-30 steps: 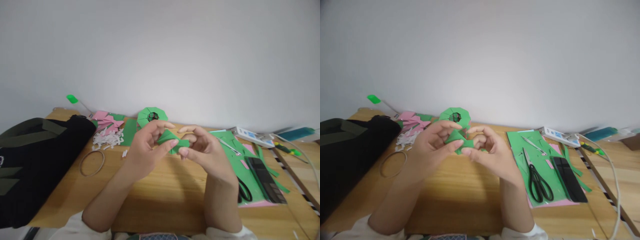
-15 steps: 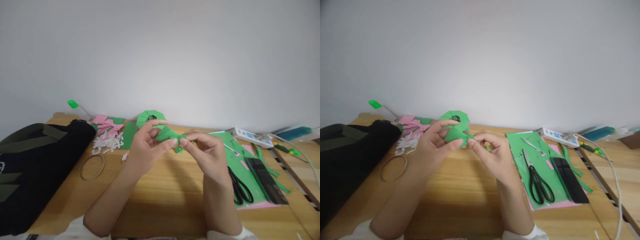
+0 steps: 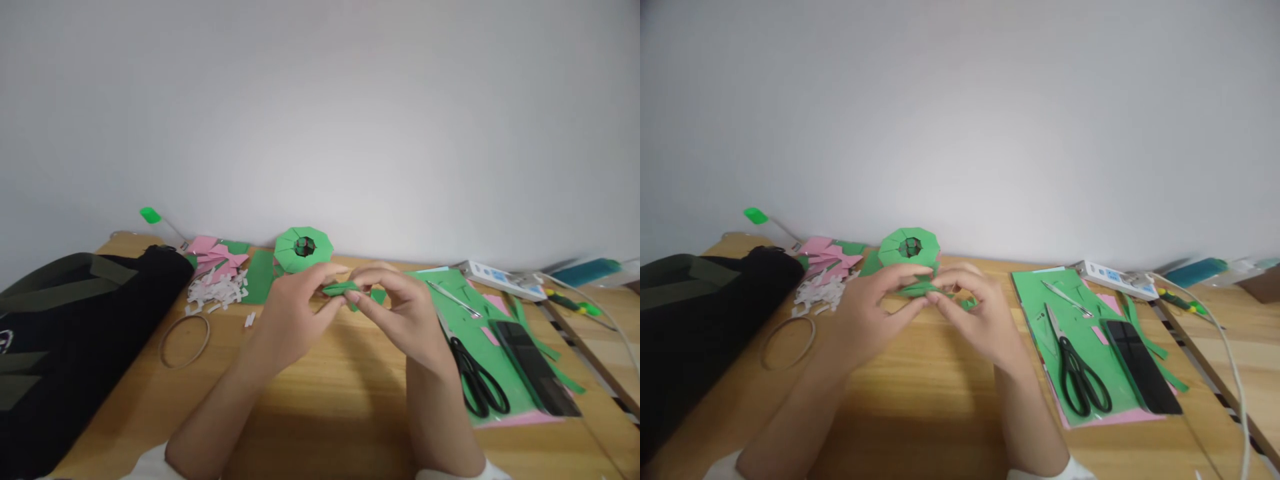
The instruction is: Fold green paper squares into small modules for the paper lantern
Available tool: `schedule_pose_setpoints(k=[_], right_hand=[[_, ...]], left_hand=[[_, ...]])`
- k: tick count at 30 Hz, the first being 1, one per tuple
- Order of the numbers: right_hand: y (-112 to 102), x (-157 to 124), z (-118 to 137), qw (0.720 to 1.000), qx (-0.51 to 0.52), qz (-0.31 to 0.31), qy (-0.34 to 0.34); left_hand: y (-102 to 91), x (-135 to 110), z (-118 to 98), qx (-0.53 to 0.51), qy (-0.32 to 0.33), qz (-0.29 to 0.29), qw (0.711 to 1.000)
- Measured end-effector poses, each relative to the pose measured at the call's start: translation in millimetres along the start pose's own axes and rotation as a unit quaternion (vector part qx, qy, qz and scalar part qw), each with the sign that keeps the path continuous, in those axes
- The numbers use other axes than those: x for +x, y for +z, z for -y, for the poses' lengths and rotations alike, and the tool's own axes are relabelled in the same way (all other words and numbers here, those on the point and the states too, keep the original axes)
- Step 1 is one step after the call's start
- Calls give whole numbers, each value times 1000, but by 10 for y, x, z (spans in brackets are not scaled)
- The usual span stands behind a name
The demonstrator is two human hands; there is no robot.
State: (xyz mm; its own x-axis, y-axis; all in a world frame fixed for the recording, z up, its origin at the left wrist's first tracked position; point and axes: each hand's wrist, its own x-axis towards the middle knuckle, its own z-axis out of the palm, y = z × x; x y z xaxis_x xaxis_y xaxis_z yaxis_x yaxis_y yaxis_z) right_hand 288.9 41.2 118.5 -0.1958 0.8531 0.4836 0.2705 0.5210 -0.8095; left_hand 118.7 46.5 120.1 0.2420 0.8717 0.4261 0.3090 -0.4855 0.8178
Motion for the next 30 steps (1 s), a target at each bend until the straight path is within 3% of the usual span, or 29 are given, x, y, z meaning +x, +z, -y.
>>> schedule_pose_setpoints(k=[2, 4, 7, 9, 14, 21, 30], right_hand=[[-13, 7, -19, 999, 21, -2, -26], [-33, 17, -51, 997, 57, -10, -57], [-75, 31, -95, 991, 87, 2, -102], [-110, 35, -100, 991, 62, 21, -117], [-168, 23, -25, 986, -69, 44, -145], [-159, -9, 35, 977, -129, 35, -168], [-65, -15, 21, 994, -41, -25, -98]], left_hand=[[17, -7, 17, -19, 2, -2, 1000], [25, -3, 34, -132, -50, 30, 990], [12, 26, 41, -366, -141, 97, 915], [0, 49, 26, -438, -170, 81, 879], [0, 62, -54, -340, -179, -33, 923], [-17, 23, -94, -334, -195, -38, 922], [2, 3, -118, -325, -170, -58, 929]])
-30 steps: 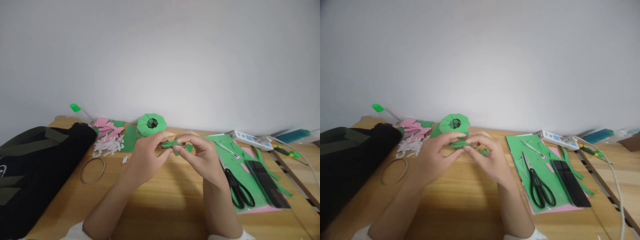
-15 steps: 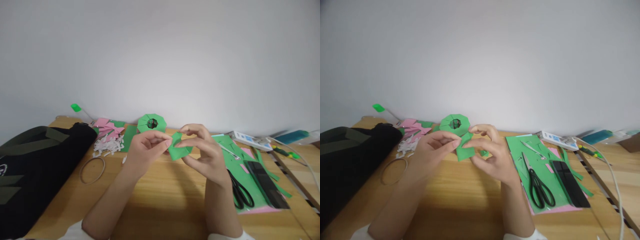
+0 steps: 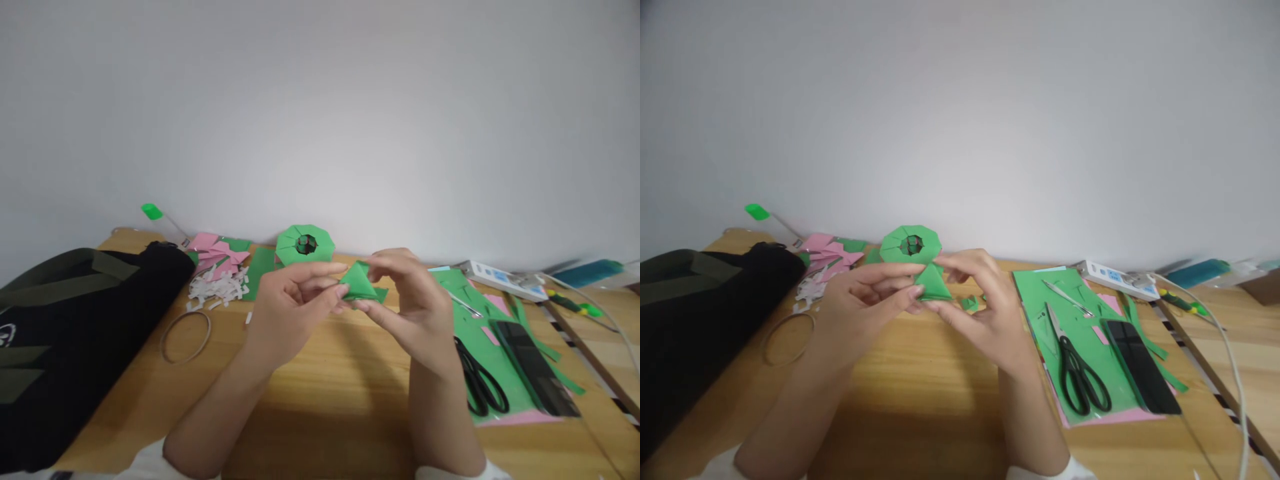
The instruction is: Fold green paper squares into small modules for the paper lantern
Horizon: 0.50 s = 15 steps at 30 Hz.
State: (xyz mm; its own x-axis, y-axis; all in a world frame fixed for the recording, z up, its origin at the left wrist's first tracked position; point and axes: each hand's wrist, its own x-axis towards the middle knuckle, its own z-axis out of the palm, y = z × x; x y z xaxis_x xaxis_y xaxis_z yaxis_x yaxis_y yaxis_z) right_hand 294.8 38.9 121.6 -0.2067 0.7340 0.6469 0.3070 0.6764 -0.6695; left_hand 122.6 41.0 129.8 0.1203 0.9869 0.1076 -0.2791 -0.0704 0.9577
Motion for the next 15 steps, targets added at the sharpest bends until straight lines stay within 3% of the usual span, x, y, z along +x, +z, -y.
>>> schedule_pose_setpoints(k=[8, 15], right_hand=[[32, -51, 2, 992, 101, -13, 80], [22, -9, 11, 957, 213, 1, 198]], left_hand=[[10, -24, 25, 22, 23, 17, 999], [11, -42, 12, 27, 19, 62, 998]])
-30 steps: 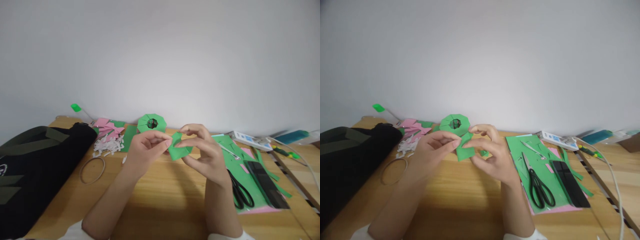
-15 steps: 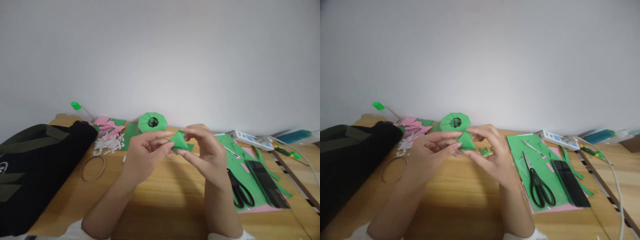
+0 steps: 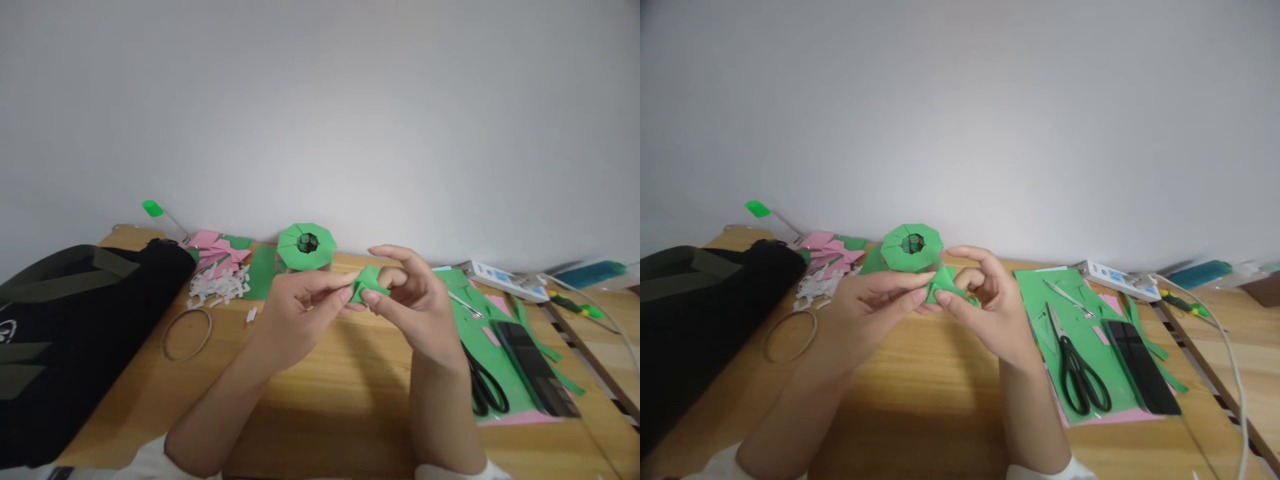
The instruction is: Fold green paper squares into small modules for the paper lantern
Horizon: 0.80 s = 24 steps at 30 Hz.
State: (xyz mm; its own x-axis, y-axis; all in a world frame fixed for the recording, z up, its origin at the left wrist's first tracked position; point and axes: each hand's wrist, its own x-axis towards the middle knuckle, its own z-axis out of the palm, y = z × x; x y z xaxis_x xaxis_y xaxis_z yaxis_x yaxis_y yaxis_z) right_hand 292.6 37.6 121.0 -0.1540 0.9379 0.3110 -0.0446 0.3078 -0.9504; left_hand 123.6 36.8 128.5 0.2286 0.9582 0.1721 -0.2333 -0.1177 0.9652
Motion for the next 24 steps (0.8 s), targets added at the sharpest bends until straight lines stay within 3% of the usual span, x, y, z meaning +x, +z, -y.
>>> schedule_pose_setpoints(k=[8, 13, 17, 24], right_hand=[[6, 49, -22, 995, 76, -4, 58], [7, 41, -92, 999, 0, -25, 28], [31, 33, -78, 999, -13, -40, 9], [48, 58, -33, 999, 26, -7, 24]], left_hand=[[0, 37, 66, -2, 1, -6, 1000], [-24, 80, 97, -3, 20, -63, 998], [-31, 75, 98, -1, 34, -48, 998], [-18, 71, 52, 3, -20, -24, 1000]])
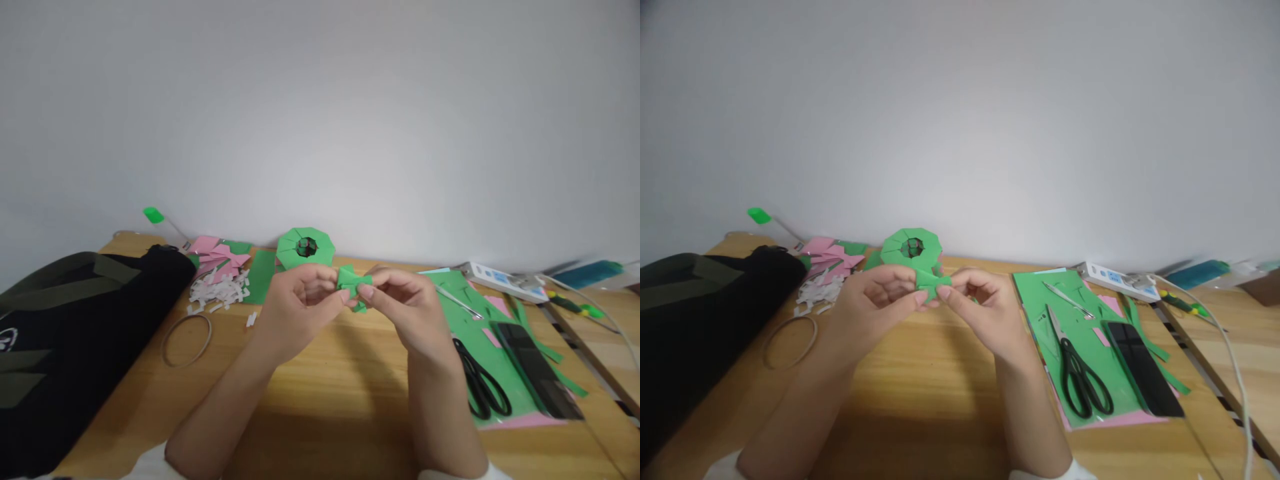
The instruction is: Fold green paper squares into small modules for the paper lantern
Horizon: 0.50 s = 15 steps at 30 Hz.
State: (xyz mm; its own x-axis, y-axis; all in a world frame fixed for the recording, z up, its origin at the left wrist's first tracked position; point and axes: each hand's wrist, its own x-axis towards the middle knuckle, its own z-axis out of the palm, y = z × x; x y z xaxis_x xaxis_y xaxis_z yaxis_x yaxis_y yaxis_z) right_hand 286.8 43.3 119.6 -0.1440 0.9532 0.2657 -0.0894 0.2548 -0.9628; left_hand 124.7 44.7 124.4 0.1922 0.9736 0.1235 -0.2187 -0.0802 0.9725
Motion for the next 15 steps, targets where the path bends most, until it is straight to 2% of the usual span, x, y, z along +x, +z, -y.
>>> schedule_pose_setpoints(k=[4, 9, 12, 15], right_hand=[[-48, -30, -31, 999, -25, 13, -18], [-60, -65, -4, 998, -50, 21, -28], [-51, -58, 28, 998, -54, 34, -15], [-48, -38, 27, 999, -12, 31, 19]], left_hand=[[0, 8, 8, 9, -1, 32, 999], [-4, 12, 26, 8, 6, 34, 999], [-10, 12, 12, 16, 23, 26, 999], [-12, 7, -17, 13, 26, 32, 999]])
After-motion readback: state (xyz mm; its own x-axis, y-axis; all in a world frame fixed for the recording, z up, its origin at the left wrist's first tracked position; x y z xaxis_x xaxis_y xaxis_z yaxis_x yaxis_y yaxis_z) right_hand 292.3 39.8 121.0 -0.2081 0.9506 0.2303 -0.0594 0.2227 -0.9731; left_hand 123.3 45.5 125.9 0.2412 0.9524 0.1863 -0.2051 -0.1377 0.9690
